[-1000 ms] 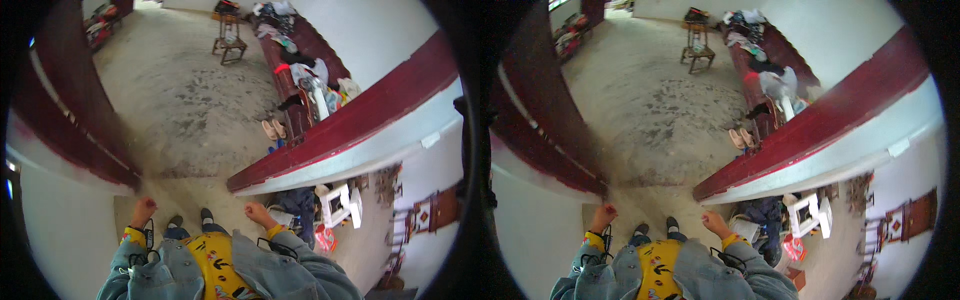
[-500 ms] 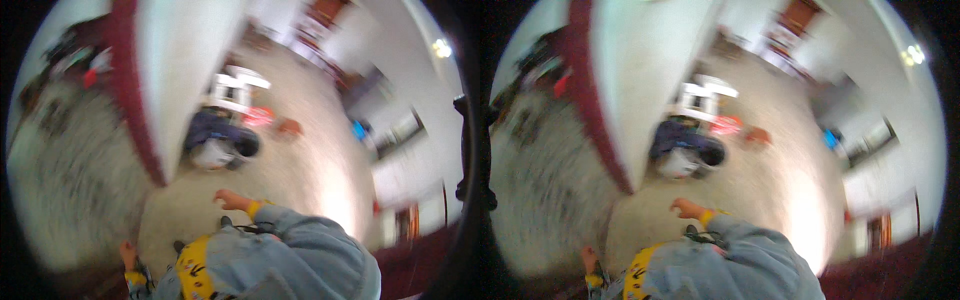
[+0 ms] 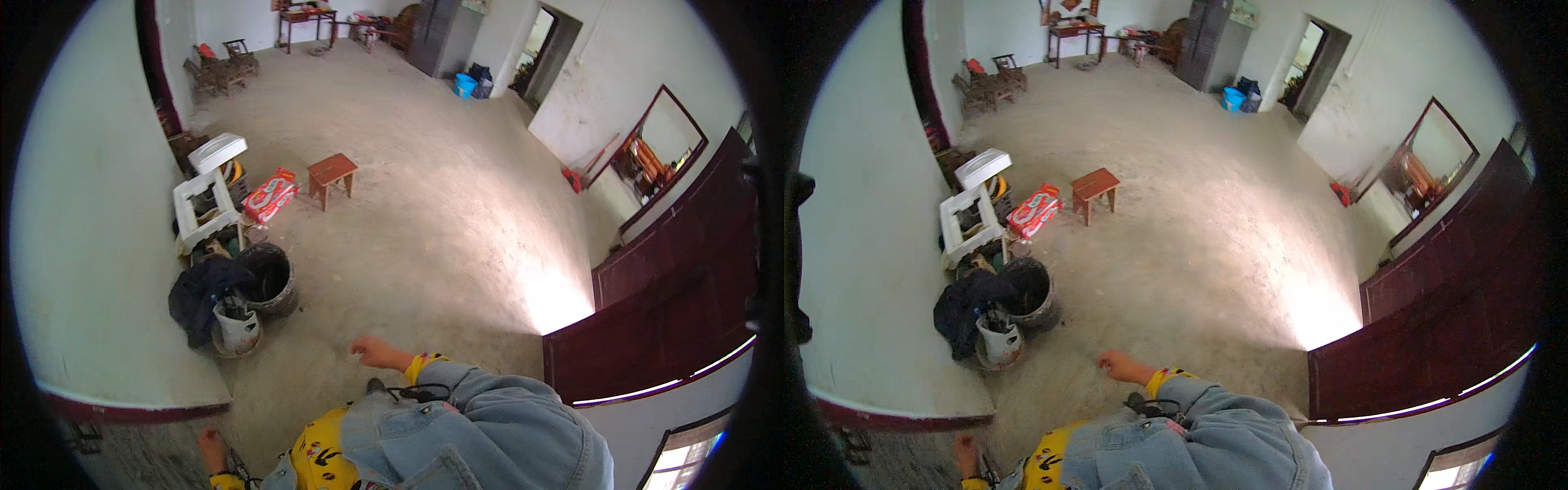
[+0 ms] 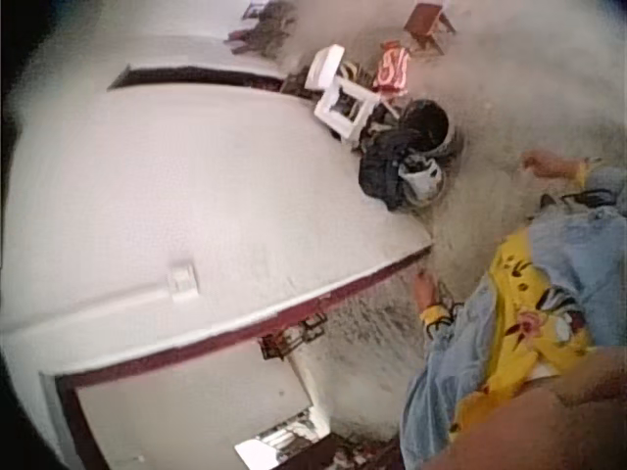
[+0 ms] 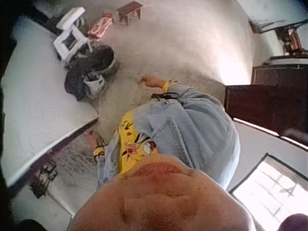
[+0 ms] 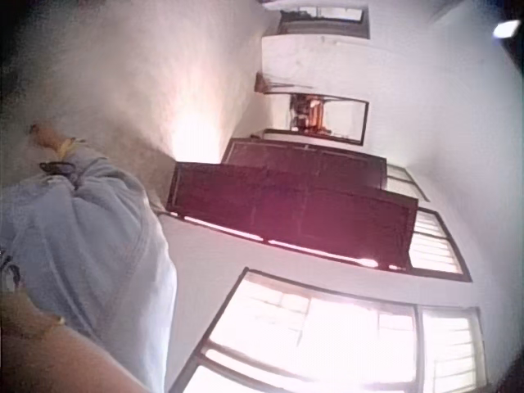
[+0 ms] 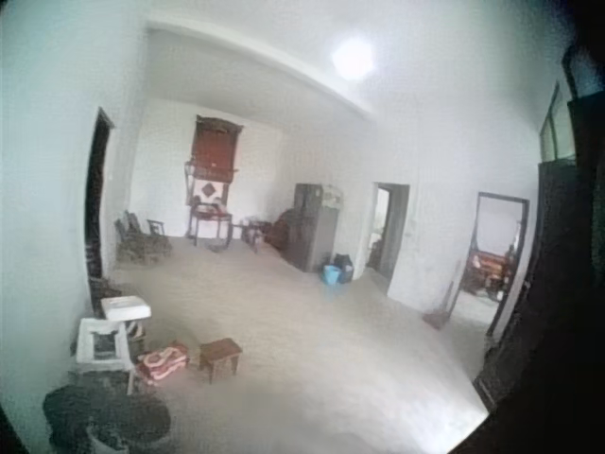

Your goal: The person repeatedly aligns and snaps a long metal trim piece into the bottom edge of a wall-mounted range hood. After several attempts, the person wipes the hood surface with a cloth, washes hands at the sink, and walks through the house.

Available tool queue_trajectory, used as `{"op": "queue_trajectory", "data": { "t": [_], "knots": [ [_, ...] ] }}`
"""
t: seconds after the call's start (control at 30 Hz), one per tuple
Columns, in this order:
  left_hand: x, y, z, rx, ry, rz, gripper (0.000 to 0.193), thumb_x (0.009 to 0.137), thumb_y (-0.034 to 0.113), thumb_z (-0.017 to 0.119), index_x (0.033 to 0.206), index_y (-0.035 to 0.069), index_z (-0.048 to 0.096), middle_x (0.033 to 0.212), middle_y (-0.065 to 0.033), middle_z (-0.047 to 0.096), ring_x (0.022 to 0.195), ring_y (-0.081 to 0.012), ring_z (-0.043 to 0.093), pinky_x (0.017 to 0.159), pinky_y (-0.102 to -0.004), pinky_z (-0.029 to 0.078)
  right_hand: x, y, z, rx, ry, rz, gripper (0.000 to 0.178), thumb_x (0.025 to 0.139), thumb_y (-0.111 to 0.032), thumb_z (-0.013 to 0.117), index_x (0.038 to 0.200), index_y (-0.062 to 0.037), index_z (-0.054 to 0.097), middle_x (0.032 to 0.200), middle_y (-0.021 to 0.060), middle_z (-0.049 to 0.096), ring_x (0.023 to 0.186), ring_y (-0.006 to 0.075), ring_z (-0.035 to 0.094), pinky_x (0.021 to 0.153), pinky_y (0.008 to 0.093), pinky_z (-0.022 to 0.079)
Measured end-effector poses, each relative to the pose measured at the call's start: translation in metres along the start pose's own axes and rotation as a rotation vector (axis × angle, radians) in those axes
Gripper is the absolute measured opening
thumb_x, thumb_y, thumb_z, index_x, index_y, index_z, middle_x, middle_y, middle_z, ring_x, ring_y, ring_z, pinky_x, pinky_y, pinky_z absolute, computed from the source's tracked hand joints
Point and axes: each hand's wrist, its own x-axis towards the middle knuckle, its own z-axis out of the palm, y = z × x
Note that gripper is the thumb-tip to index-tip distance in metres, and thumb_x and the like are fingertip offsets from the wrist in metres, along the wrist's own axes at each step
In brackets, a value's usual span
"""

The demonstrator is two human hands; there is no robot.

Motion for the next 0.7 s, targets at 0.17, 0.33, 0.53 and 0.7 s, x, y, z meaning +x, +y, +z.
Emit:
{"op": "queue_trajectory", "data": {
  "t": [0.17,0.33,0.53,0.7],
  "knots": [
    [0.073,0.193,0.091,-0.104,-0.187,0.158,0.013,0.069,-0.004,0.061,0.08,0.0,0.057,0.073,-0.0087,0.058,0.068,-0.0175,0.055,0.064,-0.0286,0.045,-0.009,0.07,-0.149,0.139,0.29,0.193,0.008,0.07,-0.002,0.056,0.077,-0.0042,0.052,0.074,0.009,0.053,0.065,0.0203,0.051,0.058,0.0301,0.042],
    [0.154,0.315,0.185,-0.134,-0.35,0.3,0.013,0.068,-0.001,0.065,0.077,0.0,0.056,0.067,-0.0063,0.058,0.062,-0.0149,0.057,0.057,-0.0295,0.047,0.023,0.115,-0.281,0.02,0.582,0.144,0.014,0.069,0.003,0.054,0.067,-0.0041,0.042,0.065,0.0082,0.045,0.058,0.0211,0.044,0.055,0.0306,0.038],
    [0.301,0.436,0.333,-0.234,-0.509,0.301,0.011,0.072,0.005,0.067,0.074,0.0,0.057,0.064,-0.0079,0.058,0.056,-0.0158,0.056,0.054,-0.0317,0.046,0.094,0.187,-0.419,-0.119,0.749,-0.013,0.013,0.066,0.008,0.053,0.071,-0.0031,0.047,0.087,0.0114,0.052,0.065,0.0275,0.05,0.059,0.0318,0.044],
    [0.422,0.609,0.463,-0.148,-0.593,0.568,0.007,0.075,0.002,0.062,0.074,0.001,0.055,0.065,-0.0072,0.052,0.059,-0.0194,0.049,0.059,-0.0309,0.043,0.14,0.207,-0.545,-0.108,0.765,0.284,0.031,0.073,0.006,0.053,0.1,-0.0071,0.059,0.108,0.0143,0.053,0.091,0.0272,0.06,0.078,0.0318,0.05]
  ]
}}
